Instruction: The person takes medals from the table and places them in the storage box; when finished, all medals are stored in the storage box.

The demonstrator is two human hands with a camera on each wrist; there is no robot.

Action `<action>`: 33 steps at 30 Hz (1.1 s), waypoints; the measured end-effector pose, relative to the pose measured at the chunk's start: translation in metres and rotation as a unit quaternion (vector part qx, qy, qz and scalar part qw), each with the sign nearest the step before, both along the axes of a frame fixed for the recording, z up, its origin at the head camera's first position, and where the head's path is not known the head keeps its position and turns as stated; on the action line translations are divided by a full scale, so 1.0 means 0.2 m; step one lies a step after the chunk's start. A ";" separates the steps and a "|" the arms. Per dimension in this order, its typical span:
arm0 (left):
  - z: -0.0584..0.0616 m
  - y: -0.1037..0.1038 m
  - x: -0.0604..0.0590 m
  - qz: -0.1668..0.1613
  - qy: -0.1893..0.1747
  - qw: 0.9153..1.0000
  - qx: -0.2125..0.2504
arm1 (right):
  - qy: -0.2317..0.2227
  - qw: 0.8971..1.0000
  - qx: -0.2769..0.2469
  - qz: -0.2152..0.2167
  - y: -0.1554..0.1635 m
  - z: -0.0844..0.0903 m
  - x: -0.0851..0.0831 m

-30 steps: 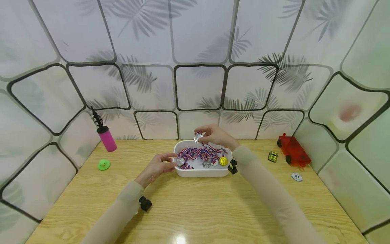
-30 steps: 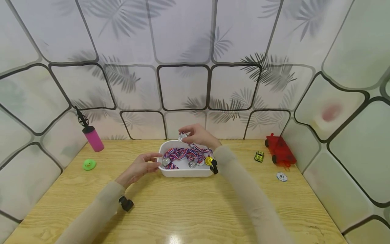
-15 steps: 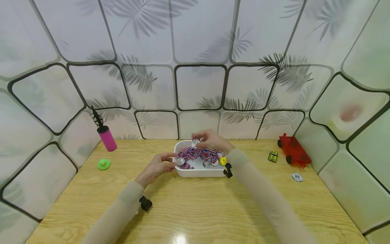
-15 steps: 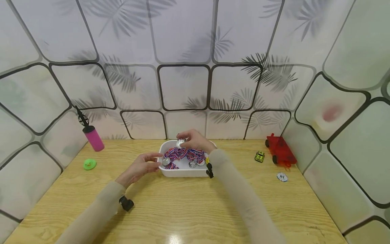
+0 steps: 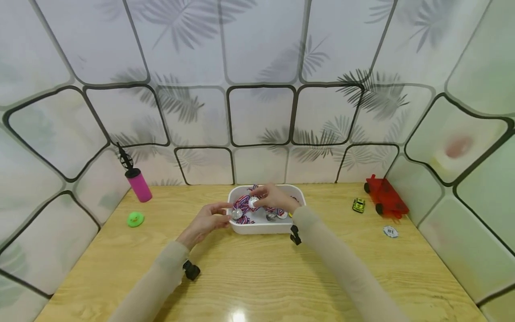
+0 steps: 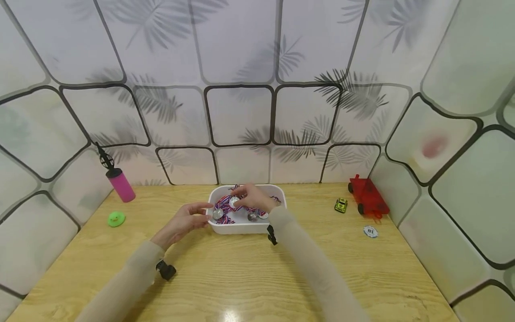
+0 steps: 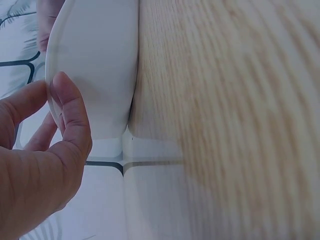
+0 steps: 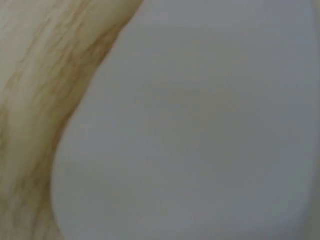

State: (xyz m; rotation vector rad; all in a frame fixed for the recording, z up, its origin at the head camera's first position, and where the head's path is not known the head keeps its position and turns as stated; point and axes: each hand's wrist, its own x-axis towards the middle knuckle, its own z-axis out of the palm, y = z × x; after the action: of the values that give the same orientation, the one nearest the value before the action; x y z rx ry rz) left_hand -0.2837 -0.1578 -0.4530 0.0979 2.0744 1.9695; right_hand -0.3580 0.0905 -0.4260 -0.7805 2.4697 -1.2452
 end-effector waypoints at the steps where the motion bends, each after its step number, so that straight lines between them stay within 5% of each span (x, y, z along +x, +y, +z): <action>1: 0.00 0.00 0.00 -0.001 0.001 1.000 0.001 | -0.010 1.000 -0.005 -0.001 0.00 -0.01 0.00; 7: -0.02 -0.01 0.02 0.003 -0.006 1.000 0.003 | -0.047 0.999 0.003 0.003 -0.02 -0.07 0.01; 24: -0.01 0.00 0.00 0.000 -0.006 1.000 0.006 | 0.039 0.997 0.069 0.015 0.00 -0.11 0.00; 33: 0.00 0.01 0.00 0.001 -0.008 1.000 0.001 | 0.042 0.996 0.076 0.034 0.00 -0.12 -0.01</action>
State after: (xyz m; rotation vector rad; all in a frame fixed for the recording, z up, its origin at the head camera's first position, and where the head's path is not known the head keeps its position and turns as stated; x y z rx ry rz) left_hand -0.2831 -0.1566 -0.4540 0.0803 2.0642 1.9682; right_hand -0.3590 0.0904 -0.4492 -0.8852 2.5435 -1.0080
